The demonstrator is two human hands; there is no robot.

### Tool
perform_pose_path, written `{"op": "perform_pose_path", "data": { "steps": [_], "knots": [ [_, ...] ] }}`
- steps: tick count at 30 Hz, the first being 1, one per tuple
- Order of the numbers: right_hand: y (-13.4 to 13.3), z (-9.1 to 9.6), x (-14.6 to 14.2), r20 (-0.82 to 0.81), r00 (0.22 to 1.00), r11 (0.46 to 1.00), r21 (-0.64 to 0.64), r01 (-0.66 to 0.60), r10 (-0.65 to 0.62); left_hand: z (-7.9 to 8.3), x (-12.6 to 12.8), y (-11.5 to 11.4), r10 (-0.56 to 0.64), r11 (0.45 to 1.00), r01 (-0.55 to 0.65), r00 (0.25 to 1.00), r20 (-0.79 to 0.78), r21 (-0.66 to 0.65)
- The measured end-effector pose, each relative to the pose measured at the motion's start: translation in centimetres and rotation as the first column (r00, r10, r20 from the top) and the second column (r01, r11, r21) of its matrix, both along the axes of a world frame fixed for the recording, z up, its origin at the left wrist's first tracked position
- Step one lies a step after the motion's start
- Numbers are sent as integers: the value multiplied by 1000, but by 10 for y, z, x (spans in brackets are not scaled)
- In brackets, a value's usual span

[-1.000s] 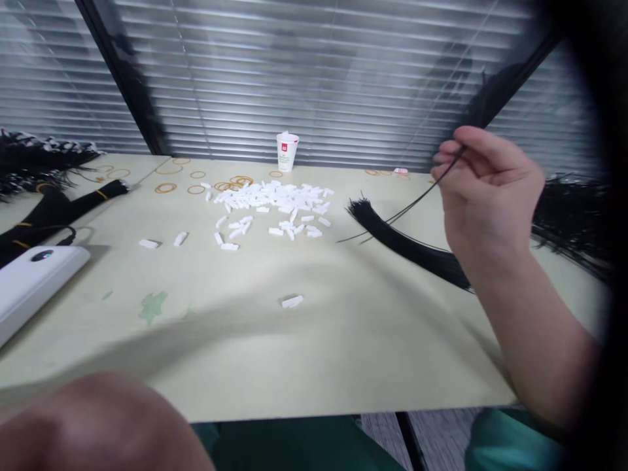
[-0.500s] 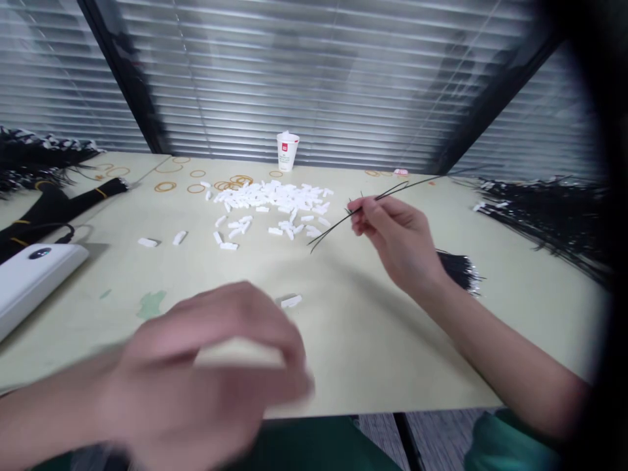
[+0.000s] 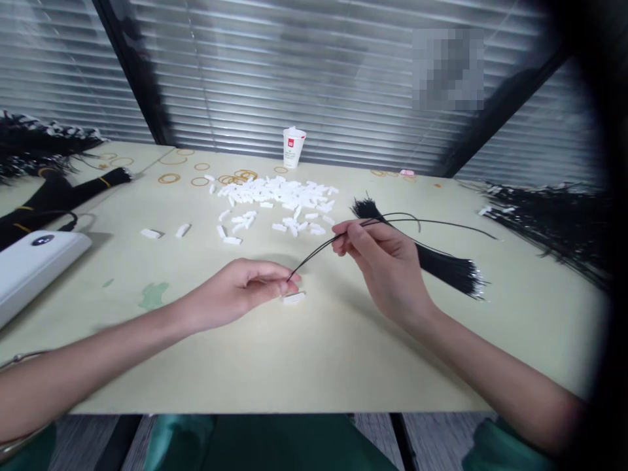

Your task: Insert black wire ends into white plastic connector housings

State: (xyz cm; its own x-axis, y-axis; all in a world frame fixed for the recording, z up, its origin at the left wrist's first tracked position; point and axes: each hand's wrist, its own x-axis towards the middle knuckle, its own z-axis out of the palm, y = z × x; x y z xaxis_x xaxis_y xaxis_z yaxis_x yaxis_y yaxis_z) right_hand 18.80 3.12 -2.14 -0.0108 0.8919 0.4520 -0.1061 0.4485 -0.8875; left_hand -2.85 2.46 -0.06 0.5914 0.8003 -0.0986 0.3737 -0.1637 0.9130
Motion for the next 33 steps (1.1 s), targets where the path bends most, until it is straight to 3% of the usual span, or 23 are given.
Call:
{"op": "perform_pose_path", "data": {
  "steps": [4,8,18,24,33],
  "knots": [
    [2,-2,1,-41,998,999,2,43,-43,-4,0,0,82,996,-82,997,-11,-23],
    [3,-2,1,-68,998,1000,-27,-4,2,-3,0,0,116,992,-115,993,27,-52],
    [-1,-2,-1,-100,974,975,-79,-210,201,-6,2,-3,50,990,-19,973,227,-137],
    [-2,0,0,-154,963,968,-85,-238,223,0,4,-7,29,988,11,967,254,-156],
    [-7,-3,-3,-193,892,908,-12,-419,409,-1,4,-10,-76,972,132,958,276,-193]
  ]
}}
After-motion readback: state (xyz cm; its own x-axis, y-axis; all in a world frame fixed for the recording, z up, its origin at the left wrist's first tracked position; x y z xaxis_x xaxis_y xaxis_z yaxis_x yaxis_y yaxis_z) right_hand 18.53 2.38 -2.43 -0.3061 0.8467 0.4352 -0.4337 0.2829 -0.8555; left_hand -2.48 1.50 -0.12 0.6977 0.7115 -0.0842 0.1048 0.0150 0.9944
